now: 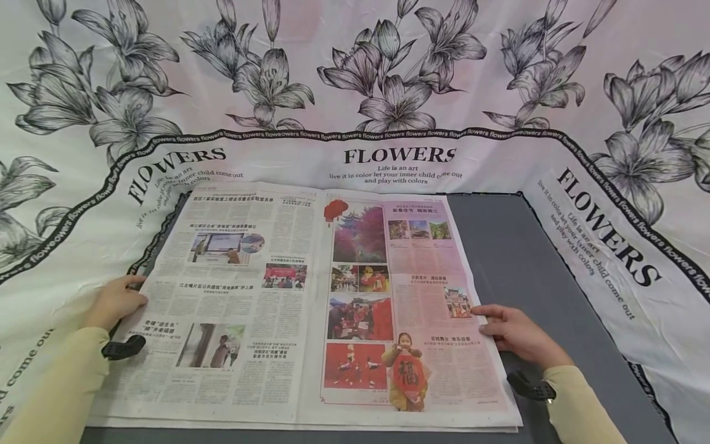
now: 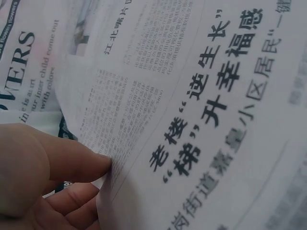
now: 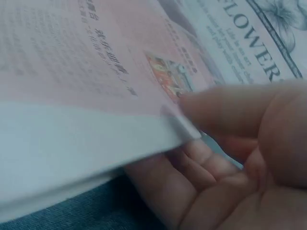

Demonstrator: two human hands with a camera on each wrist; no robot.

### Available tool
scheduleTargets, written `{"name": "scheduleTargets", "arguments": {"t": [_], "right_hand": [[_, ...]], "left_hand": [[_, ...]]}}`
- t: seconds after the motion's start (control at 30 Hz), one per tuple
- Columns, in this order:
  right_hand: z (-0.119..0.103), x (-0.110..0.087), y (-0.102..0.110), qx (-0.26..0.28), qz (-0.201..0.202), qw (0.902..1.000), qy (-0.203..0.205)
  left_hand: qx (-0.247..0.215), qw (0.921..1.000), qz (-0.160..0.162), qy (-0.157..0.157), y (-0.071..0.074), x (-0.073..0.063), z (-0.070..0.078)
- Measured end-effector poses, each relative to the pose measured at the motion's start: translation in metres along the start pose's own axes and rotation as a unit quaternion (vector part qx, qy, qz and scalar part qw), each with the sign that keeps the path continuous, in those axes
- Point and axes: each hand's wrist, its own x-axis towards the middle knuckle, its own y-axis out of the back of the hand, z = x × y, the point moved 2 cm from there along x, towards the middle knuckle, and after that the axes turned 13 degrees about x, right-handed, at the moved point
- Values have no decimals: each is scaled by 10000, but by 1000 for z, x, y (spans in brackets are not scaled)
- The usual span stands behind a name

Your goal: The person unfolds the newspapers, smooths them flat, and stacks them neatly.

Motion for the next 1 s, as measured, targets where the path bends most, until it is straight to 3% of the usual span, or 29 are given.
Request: {"name": "scheduleTargets", "arguments": {"t": [0.2, 0.5, 0.77, 1.0], "right_hand": [[0, 0, -7, -774, 768, 9940, 120], [-2, -5, -12, -1355, 1643, 9770, -67], [0, -8, -10, -1264, 1671, 9776, -197], [3, -9, -13, -1146, 1590, 9805, -129]], "left_hand": [[31, 9998, 14, 192, -1, -2, -6], [110, 9999, 74, 25, -3, -10, -10], [291, 9996, 46, -44, -5, -14, -9], [215, 9996, 72, 165, -6, -16, -8]]}}
